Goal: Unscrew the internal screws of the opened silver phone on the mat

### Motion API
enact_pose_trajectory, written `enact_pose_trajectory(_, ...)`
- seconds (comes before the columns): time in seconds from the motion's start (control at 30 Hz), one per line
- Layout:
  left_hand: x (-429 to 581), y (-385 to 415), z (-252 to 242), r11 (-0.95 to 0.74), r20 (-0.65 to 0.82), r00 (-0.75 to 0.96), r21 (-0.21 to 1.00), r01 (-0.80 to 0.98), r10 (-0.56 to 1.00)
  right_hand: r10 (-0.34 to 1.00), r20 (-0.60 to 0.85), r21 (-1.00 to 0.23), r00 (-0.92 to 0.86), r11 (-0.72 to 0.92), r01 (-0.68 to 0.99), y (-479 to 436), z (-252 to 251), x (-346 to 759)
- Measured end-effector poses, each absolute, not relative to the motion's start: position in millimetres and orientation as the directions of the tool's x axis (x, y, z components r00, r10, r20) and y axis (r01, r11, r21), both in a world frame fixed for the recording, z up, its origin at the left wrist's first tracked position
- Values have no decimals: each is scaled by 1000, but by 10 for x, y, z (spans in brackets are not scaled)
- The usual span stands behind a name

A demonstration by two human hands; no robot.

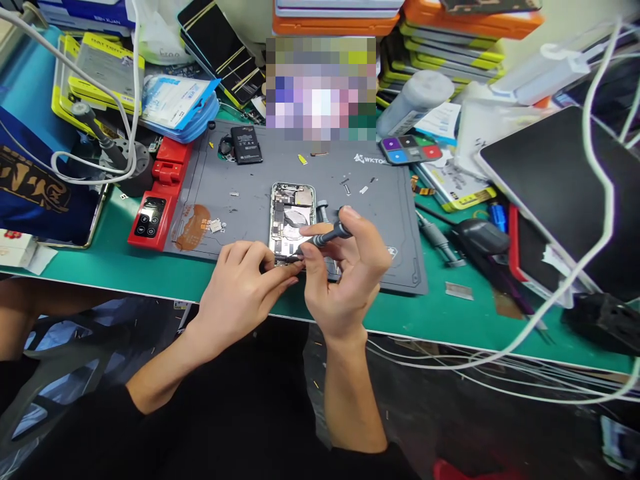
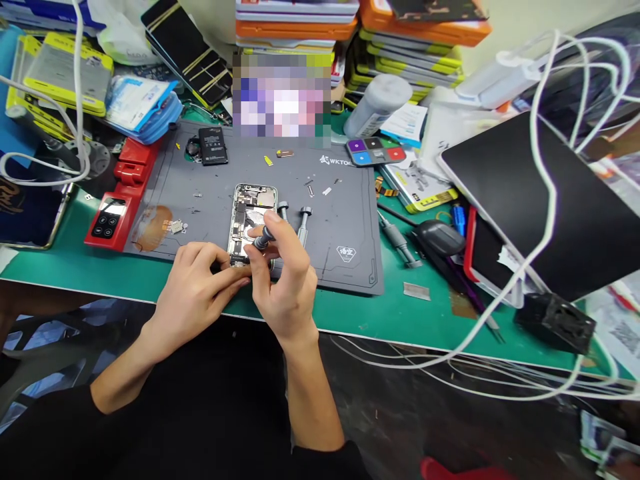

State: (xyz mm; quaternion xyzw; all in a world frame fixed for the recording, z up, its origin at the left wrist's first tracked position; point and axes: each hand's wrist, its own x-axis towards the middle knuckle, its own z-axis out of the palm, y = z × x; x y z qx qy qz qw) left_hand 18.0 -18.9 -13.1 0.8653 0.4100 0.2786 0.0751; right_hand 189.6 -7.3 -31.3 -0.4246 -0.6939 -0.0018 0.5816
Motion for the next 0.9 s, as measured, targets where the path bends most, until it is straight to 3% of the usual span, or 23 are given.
enact_pose_trajectory(0.17, 178, -192, -134, -652, 424, 506, 357, 668, 751, 605, 796, -476, 12, 614, 630, -87, -308, 1907)
enact_pose_trajectory(0.3, 175, -194, -136, -654, 425, 507, 358, 667, 750, 517, 856, -375, 19, 594, 712, -85, -351, 1934)
enact_pose_trajectory(0.43, 178, -194, -137, -649, 418, 506, 361, 669, 754, 514, 856, -415, 58, 615, 670, -85, -369, 1953)
enact_pose_trajectory(0.6, 182, -196, -140, -645, 413, 505, 363, 672, 758, 419, 907, -305, 37, 595, 743, -64, -297, 1952)
enact_pose_trajectory(0.9, 181, -195, -134, -645, 423, 495, 384, 661, 759, 509, 858, -412, 73, 596, 689, -82, -234, 1989)
